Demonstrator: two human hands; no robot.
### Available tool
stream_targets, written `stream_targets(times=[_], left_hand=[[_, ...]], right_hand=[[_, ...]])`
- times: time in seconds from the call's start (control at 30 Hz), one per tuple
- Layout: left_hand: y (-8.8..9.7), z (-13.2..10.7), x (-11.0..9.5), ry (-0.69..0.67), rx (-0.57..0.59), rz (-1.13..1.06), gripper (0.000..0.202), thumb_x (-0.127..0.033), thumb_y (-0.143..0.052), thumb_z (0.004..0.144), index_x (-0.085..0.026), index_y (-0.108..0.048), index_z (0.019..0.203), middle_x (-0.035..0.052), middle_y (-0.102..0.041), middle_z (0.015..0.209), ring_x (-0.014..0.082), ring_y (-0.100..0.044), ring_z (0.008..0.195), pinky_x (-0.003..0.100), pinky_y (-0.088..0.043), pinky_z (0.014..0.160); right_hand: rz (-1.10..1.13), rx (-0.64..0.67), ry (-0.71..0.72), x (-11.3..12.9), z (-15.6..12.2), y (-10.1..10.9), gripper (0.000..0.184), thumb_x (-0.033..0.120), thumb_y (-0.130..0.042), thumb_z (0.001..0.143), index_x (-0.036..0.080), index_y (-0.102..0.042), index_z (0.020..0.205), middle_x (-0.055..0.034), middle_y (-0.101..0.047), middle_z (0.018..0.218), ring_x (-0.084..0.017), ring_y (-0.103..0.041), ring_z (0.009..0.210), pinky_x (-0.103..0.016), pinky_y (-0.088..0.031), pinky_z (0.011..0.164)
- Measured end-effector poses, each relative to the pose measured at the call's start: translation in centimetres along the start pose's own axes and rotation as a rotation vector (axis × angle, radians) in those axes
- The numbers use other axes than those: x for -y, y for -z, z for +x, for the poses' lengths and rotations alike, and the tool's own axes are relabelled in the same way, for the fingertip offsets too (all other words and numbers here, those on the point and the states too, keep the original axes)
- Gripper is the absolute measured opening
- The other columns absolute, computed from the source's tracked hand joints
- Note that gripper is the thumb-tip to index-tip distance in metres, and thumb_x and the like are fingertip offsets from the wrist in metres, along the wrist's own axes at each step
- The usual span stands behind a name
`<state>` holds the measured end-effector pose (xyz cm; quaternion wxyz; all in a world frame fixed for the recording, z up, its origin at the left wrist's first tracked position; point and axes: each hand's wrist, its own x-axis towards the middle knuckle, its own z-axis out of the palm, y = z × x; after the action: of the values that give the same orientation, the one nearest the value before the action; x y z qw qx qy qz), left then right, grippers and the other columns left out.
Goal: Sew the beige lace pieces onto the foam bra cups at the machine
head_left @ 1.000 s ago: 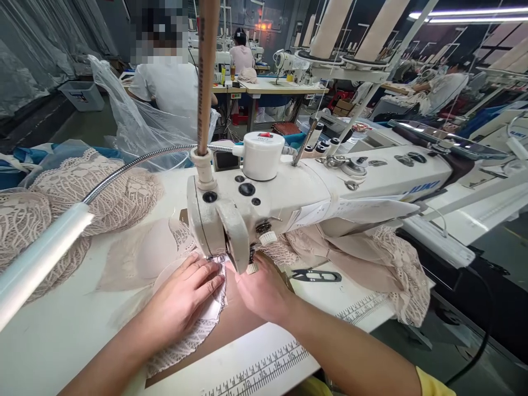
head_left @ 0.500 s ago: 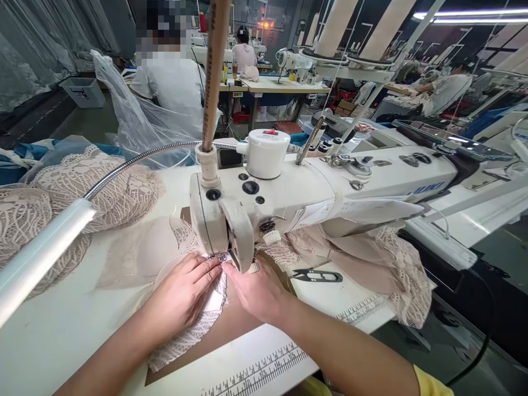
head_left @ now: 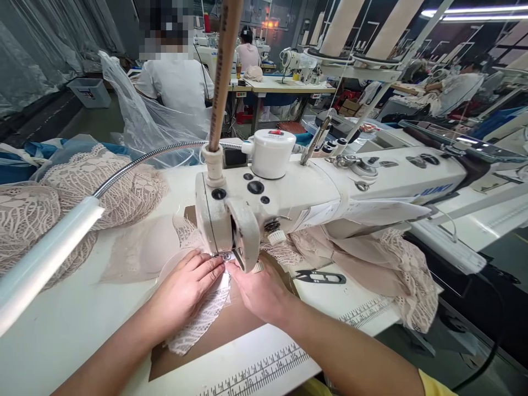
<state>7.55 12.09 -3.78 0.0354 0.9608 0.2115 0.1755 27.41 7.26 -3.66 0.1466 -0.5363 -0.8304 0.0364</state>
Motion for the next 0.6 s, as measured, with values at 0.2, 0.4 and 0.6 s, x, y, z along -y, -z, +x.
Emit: stream_targets(times=[0.2, 0.4, 0.6], left_hand=[[-0.44, -0.36, 0.39, 0.042, 0.008, -0.033, 0.032, -0.015, -0.045, 0.093, -0.021, -0.059, 0.121, 0.0089, -0.069, 0.110, 0.0230, -0.060, 0.097, 0.040, -0.051, 0.084], [-0.14, 0.15, 0.47, 0.032, -0.026, -0.038, 0.026, -0.011, -0.043, 0.090, -0.017, -0.065, 0.102, 0.0096, -0.070, 0.094, 0.0215, -0.061, 0.084, 0.037, -0.052, 0.077], [-0.27, 0.10, 0.90, 0.064, -0.013, -0.001, 0.023, -0.015, -0.044, 0.092, -0.016, -0.064, 0.102, 0.0104, -0.068, 0.095, 0.0240, -0.058, 0.089, 0.037, -0.050, 0.078]], right_hand=[[0.032, 0.004, 0.029, -0.41, -0.17, -0.25, 0.031, 0.006, -0.046, 0.081, 0.016, -0.064, 0.104, -0.0103, -0.064, 0.094, -0.022, -0.056, 0.088, -0.031, -0.046, 0.075], [0.066, 0.021, 0.046, -0.95, -0.36, -0.56, 0.035, 0.007, -0.047, 0.082, 0.018, -0.061, 0.113, -0.0100, -0.062, 0.101, -0.021, -0.054, 0.090, -0.030, -0.044, 0.076], [0.080, 0.063, 0.040, -0.69, 0.00, -0.08, 0.040, 0.005, -0.045, 0.081, 0.017, -0.060, 0.116, -0.0105, -0.062, 0.104, -0.021, -0.054, 0.093, -0.029, -0.045, 0.078]])
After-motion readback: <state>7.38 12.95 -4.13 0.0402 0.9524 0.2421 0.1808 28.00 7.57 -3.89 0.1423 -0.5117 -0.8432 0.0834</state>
